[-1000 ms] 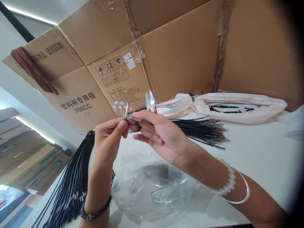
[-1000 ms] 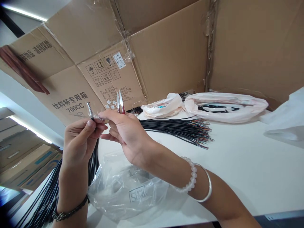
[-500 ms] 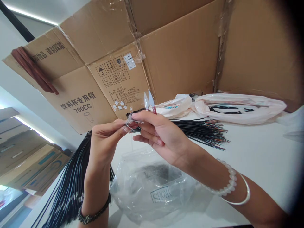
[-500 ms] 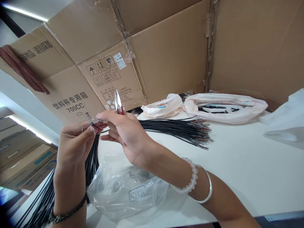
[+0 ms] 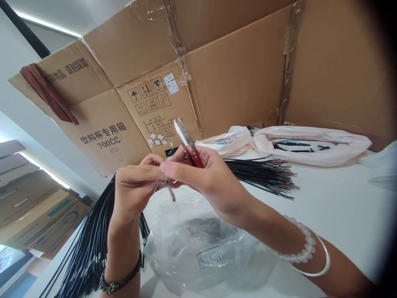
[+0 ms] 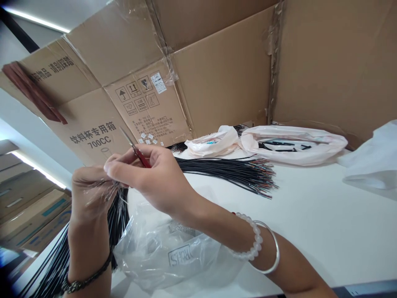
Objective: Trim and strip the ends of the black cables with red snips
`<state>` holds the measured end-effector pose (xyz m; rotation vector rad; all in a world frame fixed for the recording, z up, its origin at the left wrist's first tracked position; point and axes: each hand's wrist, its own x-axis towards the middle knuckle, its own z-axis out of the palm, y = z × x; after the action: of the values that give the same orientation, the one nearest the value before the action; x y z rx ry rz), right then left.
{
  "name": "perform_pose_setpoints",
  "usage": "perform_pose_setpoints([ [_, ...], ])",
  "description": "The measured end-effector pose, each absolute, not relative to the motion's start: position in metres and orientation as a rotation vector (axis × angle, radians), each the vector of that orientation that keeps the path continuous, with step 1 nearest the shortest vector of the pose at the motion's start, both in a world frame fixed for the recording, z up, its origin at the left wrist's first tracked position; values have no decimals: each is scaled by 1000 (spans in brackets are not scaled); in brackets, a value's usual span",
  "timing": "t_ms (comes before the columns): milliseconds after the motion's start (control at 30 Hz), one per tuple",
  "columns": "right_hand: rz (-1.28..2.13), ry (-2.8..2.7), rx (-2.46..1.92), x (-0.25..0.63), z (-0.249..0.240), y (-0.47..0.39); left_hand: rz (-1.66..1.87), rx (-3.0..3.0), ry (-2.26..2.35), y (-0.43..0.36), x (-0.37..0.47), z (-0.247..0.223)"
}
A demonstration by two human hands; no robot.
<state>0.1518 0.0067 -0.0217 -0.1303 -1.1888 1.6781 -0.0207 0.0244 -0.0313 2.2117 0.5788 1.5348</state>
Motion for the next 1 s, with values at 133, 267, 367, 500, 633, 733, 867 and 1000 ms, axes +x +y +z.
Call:
perform_pose_setpoints([
  [133,1690,-1262,-8,153,-21,0,1533,2291,495,23,-22,-29],
  [267,1635,-1354,-55,155,-21,-7,1486,2337,445,21,-23,-27],
  [367,1618,-1385,-12,156,-21,-8,1464,2355,367,22,-24,-26],
  [500,1589,-1440,-38,156,-24,-8,1486,2313,294,24,-23,-28],
  [633,1542,-1466,-110,155,-24,-10,1498,2179,335,25,-20,-32],
  [733,1543,-1449,-132,154,-21,-10,1496,2101,339,26,-19,-34],
  [867,1575,-1424,-124,152,-19,-9,1500,2015,357,28,-19,-34],
  [1000,1596,-1417,-120,151,-20,-9,1538,1947,412,28,-19,-32],
])
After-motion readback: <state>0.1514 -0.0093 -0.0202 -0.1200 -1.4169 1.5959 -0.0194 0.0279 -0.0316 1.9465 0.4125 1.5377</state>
